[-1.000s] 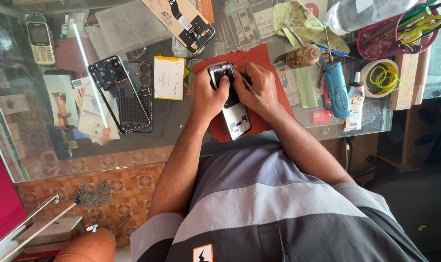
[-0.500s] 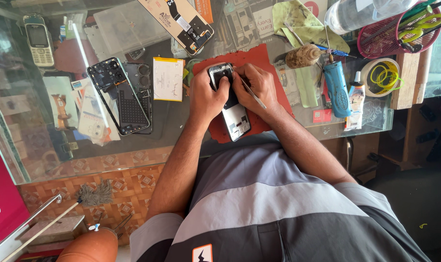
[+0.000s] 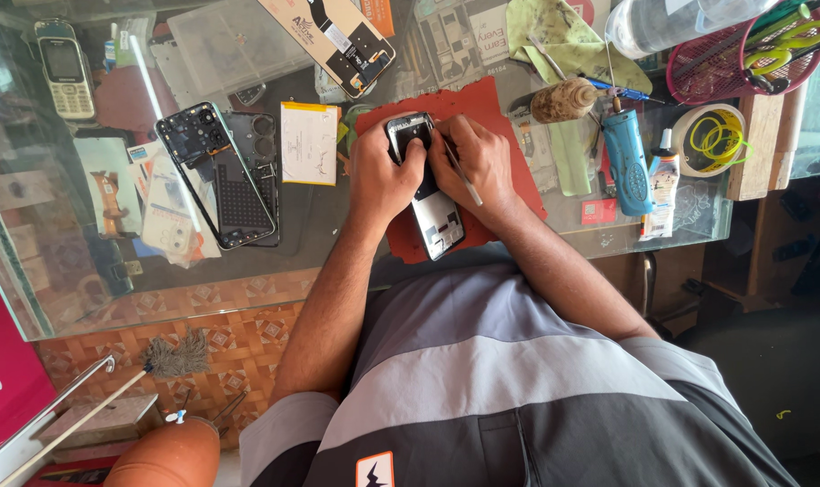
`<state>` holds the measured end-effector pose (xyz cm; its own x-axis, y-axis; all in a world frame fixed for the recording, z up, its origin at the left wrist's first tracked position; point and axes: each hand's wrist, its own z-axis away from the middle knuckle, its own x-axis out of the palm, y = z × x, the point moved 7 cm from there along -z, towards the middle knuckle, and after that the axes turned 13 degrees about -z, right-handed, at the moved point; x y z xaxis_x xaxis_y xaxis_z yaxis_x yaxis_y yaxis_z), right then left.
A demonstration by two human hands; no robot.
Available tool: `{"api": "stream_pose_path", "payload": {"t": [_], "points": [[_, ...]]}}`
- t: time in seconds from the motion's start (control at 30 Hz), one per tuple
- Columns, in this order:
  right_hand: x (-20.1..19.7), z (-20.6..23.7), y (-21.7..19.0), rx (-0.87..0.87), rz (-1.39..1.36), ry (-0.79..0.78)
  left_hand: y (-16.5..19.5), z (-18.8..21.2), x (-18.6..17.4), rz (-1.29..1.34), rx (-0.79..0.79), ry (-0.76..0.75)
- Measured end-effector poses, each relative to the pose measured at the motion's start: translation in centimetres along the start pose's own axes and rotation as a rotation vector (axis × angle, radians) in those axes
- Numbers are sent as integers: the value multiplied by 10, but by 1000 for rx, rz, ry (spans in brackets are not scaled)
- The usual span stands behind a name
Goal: The person applies liquid adhesive to the edges of a smartphone screen and uses a metal tool to press and separate the screen from the frame. The person works on a single device, repeatedly applying adhesive and prying at the screen edges.
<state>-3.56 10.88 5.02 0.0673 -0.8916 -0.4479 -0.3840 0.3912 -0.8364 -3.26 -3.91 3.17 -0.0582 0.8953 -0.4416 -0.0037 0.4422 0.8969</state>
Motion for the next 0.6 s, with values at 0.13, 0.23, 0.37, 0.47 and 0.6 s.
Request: {"api": "stream_pose_path", "payload": {"t": [0.13, 0.23, 0.37, 0.47, 0.6], "points": [[2, 0, 0, 0, 36, -7, 0, -1, -1, -20, 5, 13], [0, -2, -2, -59, -71, -9, 5, -1, -1, 25, 76, 3], [0, 0, -6, -107, -44, -30, 2, -1, 0, -6, 36, -9], [3, 3, -5, -55, 68, -4, 1, 2, 0, -10, 17, -5], [7, 3, -3, -30, 100, -6, 0, 1, 1, -3, 1, -13]]}}
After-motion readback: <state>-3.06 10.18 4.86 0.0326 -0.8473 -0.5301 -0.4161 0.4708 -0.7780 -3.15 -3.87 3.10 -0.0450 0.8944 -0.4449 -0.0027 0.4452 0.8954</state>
